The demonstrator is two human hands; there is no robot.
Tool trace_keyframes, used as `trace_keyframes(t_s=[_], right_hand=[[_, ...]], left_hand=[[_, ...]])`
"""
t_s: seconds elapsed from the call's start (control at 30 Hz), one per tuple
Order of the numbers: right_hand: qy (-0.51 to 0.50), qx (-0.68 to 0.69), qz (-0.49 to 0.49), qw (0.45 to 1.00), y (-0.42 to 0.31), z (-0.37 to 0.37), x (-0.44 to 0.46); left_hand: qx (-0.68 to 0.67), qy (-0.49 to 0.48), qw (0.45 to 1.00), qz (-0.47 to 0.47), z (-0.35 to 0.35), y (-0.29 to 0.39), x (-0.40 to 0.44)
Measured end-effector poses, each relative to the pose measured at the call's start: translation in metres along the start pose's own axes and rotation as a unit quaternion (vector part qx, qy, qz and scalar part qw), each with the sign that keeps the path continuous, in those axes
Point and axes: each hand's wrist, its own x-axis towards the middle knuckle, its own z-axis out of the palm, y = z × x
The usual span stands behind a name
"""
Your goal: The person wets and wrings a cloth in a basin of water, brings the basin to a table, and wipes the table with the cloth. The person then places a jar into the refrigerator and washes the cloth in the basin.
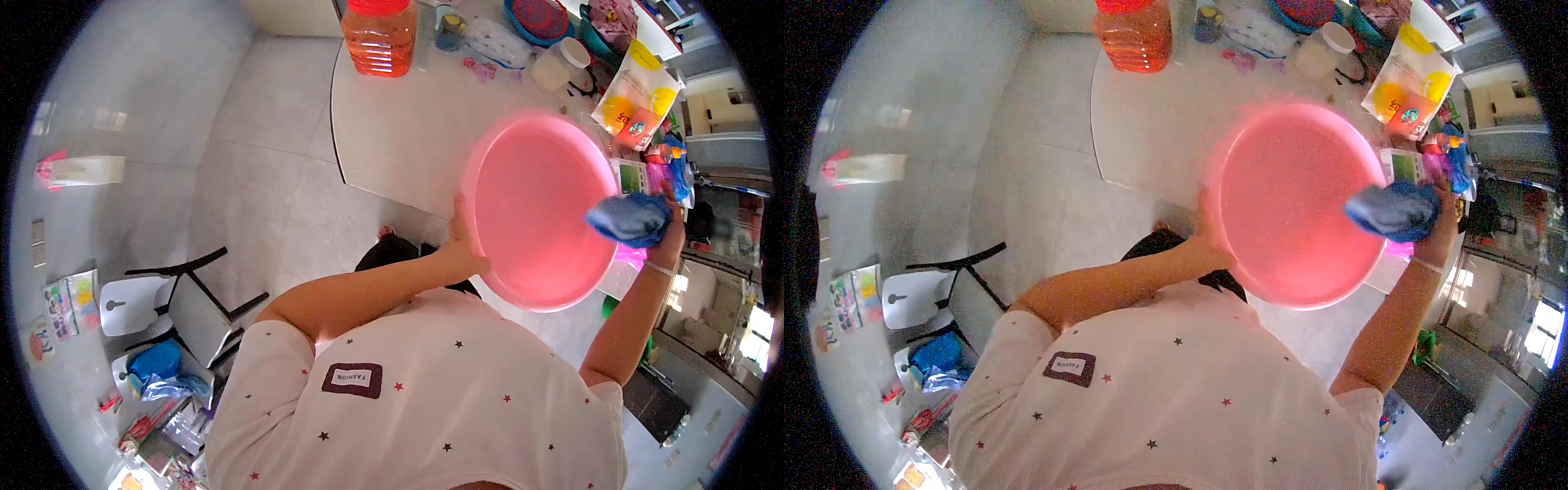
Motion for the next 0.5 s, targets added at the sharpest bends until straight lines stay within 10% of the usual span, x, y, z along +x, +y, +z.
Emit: trace_keyframes(t_s=[0.17, 0.27, 0.37, 0.43, 0.5], right_hand=[[-0.079, 0.166, -0.036, 0.982, -0.027, 0.129, -0.052], [-0.142, 0.15, -0.118, 0.971, -0.017, 0.226, -0.09], [-0.067, -0.136, -0.265, 0.952, 0.014, 0.322, -0.124], [0.001, -0.458, -0.436, 0.775, 0.032, 0.354, -0.128], [0.037, -0.418, -0.287, 0.861, 0.052, 0.371, -0.137]], left_hand=[[-0.047, -0.158, 0.966, -0.2, -0.083, 0.07, 0.008], [-0.25, -0.092, 0.935, -0.235, -0.139, 0.057, 0.035], [-0.381, -0.117, 0.905, -0.149, -0.199, 0.117, 0.041], [-0.28, -0.095, 0.953, -0.069, -0.236, 0.122, 0.057], [-0.196, -0.082, 0.975, -0.061, -0.269, 0.096, 0.071]])
